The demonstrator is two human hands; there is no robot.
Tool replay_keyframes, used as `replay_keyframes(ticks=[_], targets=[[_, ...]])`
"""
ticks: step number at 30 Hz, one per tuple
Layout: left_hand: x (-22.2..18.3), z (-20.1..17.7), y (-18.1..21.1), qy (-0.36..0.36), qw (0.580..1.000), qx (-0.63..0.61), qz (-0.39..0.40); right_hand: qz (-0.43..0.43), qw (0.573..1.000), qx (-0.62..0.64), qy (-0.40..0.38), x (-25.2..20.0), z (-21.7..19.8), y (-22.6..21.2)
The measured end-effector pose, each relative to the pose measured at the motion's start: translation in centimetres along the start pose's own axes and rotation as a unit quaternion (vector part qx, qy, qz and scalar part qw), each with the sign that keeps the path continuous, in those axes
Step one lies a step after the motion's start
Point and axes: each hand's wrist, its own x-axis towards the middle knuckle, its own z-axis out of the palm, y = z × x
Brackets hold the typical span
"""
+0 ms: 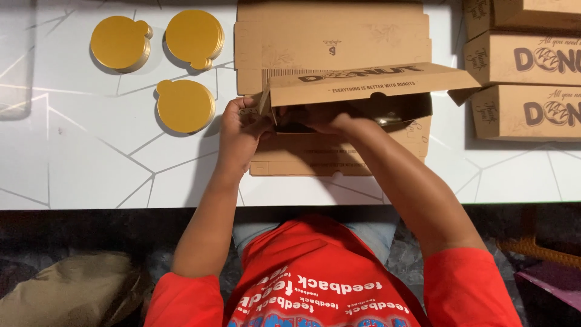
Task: Folding and assembling a flat cardboard donut box into its 3D shape.
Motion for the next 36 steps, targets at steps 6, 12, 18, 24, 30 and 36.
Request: replay_keyframes(ticks=[6, 12, 18, 24, 30, 36], targets=[[0.7, -0.6, -1.1, -0.001, 1.000, -0.001, 0.003, 0.016, 0.996, 0.050, 0.066, 2.7, 3.7, 5.2], [0.3, -0.2, -0.2, -0.011, 1.000, 0.011, 0.004, 0.025, 0.997, -0.028, 0.062, 2.2, 4.3, 5.4], [-0.5, 0.1, 0.5, -0.003, 0.999, 0.031, 0.019, 0.059, 0.993, 0.055, 0.083, 1.9, 4.9, 5.3], [-0.4, 0.2, 0.1, 0.001, 0.997, 0.067, 0.036, 0.103, 0.977, 0.152, 0.111, 1.6, 5.3, 4.9], [-0.9, 0.0, 1.2, 0.022, 0.992, 0.113, 0.046, 0.145, 0.949, 0.247, 0.135, 1.1, 5.6, 4.8], [-1.4, 0.2, 1.6, 0.023, 0.988, 0.137, 0.071, 0.190, 0.906, 0.341, 0.164, -2.1, 6.4, 10.8]])
